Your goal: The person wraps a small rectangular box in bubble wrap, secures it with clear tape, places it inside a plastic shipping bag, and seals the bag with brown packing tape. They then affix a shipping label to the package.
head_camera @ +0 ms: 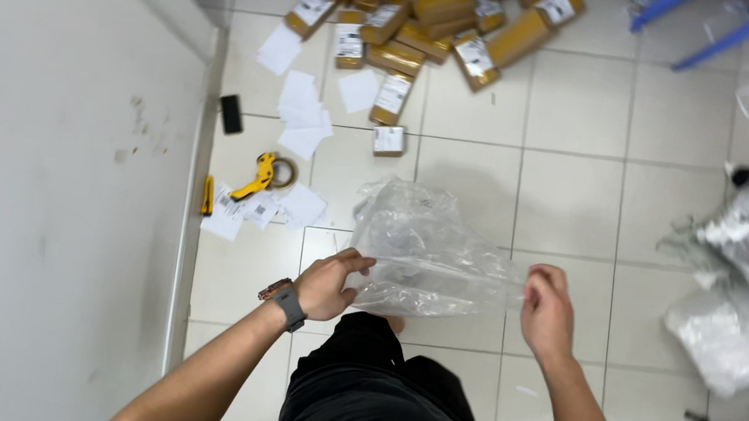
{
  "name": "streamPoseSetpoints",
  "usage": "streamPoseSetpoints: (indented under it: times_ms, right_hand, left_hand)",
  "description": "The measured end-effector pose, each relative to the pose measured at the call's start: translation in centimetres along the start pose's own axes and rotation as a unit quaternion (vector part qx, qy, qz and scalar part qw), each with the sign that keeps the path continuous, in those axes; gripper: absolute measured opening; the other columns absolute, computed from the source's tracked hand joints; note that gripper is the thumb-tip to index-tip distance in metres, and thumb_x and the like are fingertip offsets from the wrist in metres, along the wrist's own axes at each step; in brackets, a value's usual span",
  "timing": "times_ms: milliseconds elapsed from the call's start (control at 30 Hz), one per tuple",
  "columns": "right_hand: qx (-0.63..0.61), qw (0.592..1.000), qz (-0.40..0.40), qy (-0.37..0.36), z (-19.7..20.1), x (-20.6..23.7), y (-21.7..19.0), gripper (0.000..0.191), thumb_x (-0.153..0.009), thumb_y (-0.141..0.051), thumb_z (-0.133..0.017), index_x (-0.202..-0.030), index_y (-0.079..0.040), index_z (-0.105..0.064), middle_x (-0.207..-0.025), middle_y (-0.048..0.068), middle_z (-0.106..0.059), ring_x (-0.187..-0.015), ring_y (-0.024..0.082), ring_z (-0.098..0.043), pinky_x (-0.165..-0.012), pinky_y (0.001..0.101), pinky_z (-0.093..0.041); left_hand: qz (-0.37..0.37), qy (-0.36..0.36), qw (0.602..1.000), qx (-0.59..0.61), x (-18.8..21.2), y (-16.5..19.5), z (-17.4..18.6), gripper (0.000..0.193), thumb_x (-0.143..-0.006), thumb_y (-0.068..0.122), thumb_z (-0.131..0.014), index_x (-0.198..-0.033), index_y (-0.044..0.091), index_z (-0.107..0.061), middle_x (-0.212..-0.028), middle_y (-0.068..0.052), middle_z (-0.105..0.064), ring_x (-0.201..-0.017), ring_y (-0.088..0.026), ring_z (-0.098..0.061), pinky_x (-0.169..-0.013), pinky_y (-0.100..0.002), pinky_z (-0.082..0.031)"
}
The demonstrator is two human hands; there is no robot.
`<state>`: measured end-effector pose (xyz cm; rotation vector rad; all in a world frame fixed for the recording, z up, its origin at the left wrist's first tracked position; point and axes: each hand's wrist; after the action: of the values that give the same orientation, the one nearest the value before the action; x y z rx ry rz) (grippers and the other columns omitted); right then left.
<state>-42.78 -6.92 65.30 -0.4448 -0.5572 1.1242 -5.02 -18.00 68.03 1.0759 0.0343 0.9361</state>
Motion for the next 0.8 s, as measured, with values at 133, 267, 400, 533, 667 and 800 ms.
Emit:
streamPoseSetpoints:
  times_ms: [133, 267, 400, 533, 667, 800]
  right_hand:
    - [0.051, 0.996, 0.02, -0.066, -5.7, 11.0, 5.7, 0.047, -0.079, 0.019, -0.058, -0.107, -0.018, -0.064, -0.16, 0.012, -0.045, -0.144, 0.034, -0.05, -0.11, 0.0353, -0.05]
    - [-0.162, 0.929, -0.281, -0.177, -6.4, 17.6, 8.5, 0.112, -0.076, 0.017, -0.065, -0.161, -0.031, -0.009, -0.166, 0.02, 0.007, -0.151, 0.039, -0.023, -0.088, 0.038, -0.061]
    - [-0.162, 0.935, -0.244, 0.198, 3.6, 22.6, 6.3, 0.096, -0.082, 0.017, -0.053, -0.167, -0.021, -0.029, -0.161, 0.014, -0.048, -0.139, 0.029, -0.055, -0.103, 0.0321, -0.049]
    - [-0.018, 0.847, -0.104, 0.522, 6.3, 31.9, 4.6, 0.063, -0.091, 0.024, -0.039, -0.137, -0.007, -0.07, -0.155, 0.016, -0.063, -0.138, 0.027, -0.06, -0.097, 0.032, -0.046]
    - [0.128, 0.842, -0.073, 0.519, -8.8, 32.7, 11.8, 0.065, -0.09, 0.021, -0.043, -0.141, -0.009, -0.069, -0.164, 0.018, -0.048, -0.156, 0.036, -0.045, -0.125, 0.0402, -0.047]
    - [0.079, 0.939, -0.283, 0.178, -28.2, 31.2, 23.5, 0.064, -0.081, 0.015, -0.044, -0.128, -0.018, -0.071, -0.151, 0.004, -0.055, -0.136, 0.026, -0.054, -0.102, 0.0404, -0.05]
  left_hand:
    - [0.031, -0.194, 0.969, -0.148, -3.4, -2.1, -3.8, 0.094, -0.071, -0.012, -0.058, -0.157, 0.014, -0.031, -0.143, -0.019, -0.053, -0.12, -0.04, -0.061, -0.101, -0.043, -0.052]
    - [-0.002, -0.386, 0.883, -0.268, -7.3, 5.7, -8.8, 0.106, -0.07, -0.014, -0.061, -0.161, 0.021, -0.02, -0.153, -0.02, -0.047, -0.139, -0.034, -0.05, -0.11, -0.038, -0.047]
    - [-0.347, -0.134, 0.873, -0.316, -10.1, 19.5, -11.9, 0.091, -0.074, -0.005, -0.063, -0.155, 0.0, -0.023, -0.129, -0.025, -0.06, -0.111, -0.043, -0.064, -0.093, -0.048, -0.054]
    - [-0.563, 0.11, 0.808, -0.133, -8.3, 19.5, -15.6, 0.086, -0.084, -0.011, -0.056, -0.163, 0.011, -0.029, -0.15, -0.015, -0.048, -0.101, -0.038, -0.07, -0.085, -0.04, -0.06]
    - [-0.512, 0.038, 0.816, -0.266, -11.7, 7.8, -25.9, 0.083, -0.084, -0.016, -0.053, -0.16, 0.009, -0.035, -0.17, -0.014, -0.034, -0.073, -0.029, -0.067, -0.072, -0.039, -0.059]
    - [-0.365, -0.266, 0.792, -0.411, -17.0, -8.8, -37.4, 0.085, -0.078, -0.007, -0.053, -0.159, 0.01, -0.033, -0.138, -0.022, -0.056, -0.105, -0.04, -0.068, -0.093, -0.05, -0.054]
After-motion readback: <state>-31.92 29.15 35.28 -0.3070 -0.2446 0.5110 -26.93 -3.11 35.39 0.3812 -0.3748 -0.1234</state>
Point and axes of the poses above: each hand's wrist, its own x-axis away from the middle knuckle, its own z-axis out of the back of the hand, y = z × x
